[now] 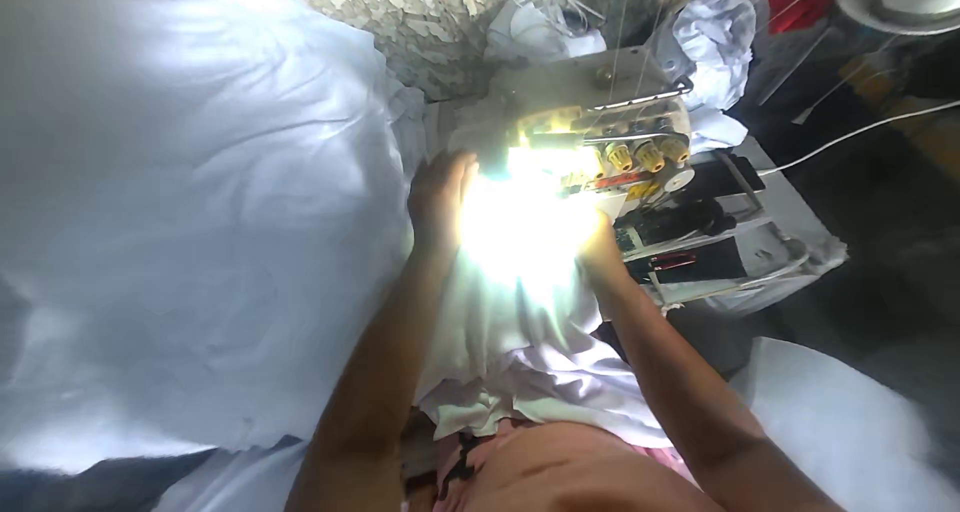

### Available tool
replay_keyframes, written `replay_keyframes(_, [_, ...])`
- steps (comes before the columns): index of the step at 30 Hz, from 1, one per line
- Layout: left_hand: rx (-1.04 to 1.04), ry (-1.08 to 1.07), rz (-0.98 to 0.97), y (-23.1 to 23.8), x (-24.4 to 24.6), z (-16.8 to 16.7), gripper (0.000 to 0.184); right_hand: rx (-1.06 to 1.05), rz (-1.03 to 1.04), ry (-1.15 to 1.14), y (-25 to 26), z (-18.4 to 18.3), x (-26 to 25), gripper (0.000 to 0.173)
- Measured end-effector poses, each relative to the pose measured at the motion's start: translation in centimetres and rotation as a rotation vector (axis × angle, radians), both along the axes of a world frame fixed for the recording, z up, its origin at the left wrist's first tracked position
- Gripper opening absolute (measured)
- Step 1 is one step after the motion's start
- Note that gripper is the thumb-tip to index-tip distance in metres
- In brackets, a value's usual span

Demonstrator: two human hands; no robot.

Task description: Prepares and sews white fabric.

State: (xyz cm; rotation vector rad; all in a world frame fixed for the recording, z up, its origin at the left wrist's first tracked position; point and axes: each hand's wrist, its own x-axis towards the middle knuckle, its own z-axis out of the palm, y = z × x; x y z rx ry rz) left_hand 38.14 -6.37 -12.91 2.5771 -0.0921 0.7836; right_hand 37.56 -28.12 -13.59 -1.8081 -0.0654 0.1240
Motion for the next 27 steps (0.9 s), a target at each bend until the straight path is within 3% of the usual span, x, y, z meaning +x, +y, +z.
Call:
replay_keyframes(3, [-0.112,-0.02,-0.022,-1.0,-11.8,-2.6,0.042,0.302,0.187,0.334,-3.3,-0.2,-1.5,0.012])
replay_keyframes(6, [-0.242,0.05,0.209,-3.9,-24.2,-10.3,0.073,0.492,0.386,0.54,-7.8,-2.6,-3.0,0.023])
replay_keyframes(8, [-0.51,0.155,0.377,-6.2,-28.7,-14.6,0.101,0.681,0.485,0.601,-9.7,-4.4,-3.7,0.027])
replay_keyframes(9, [-0.693,0.284,0.463,-7.1,-29.5,-15.3,0.105,0.726,0.512,0.604,-10.2,-5.0,-4.1,0.027])
replay_keyframes(10, [-0.882,0.45,0.546,-7.7,-29.4,-15.1,0.097,0.745,0.522,0.602,-10.4,-5.5,-4.6,0.025])
replay_keyframes(12, [-1.085,0.794,0.595,-7.6,-27.2,-13.8,0.068,0.771,0.527,0.592,-10.3,-6.1,-5.6,0.019])
replay_keyframes(15, [-1.073,1.146,0.418,-6.5,-23.7,-11.9,0.055,0.788,0.546,0.573,-9.8,-6.3,-6.6,0.014])
replay_keyframes(19, [-1.011,1.209,0.306,-8.0,-22.2,-10.8,0.039,0.74,0.512,0.543,-10.7,-6.1,-7.0,0.013])
replay_keyframes(22, [-1.108,1.122,0.244,-6.9,-24.3,-5.7,0.027,0.741,0.477,0.516,-11.9,-5.1,-7.2,0.017])
replay_keyframes(24, [-0.968,0.956,0.214,-1.3,-26.9,-0.7,0.025,0.859,0.492,0.498,-12.3,-3.8,-7.7,0.017])
replay_keyframes(27, [-0.529,0.69,0.388,15.0,-30.6,6.2,0.016,1.017,0.623,0.429,-11.2,-1.5,-8.8,0.018])
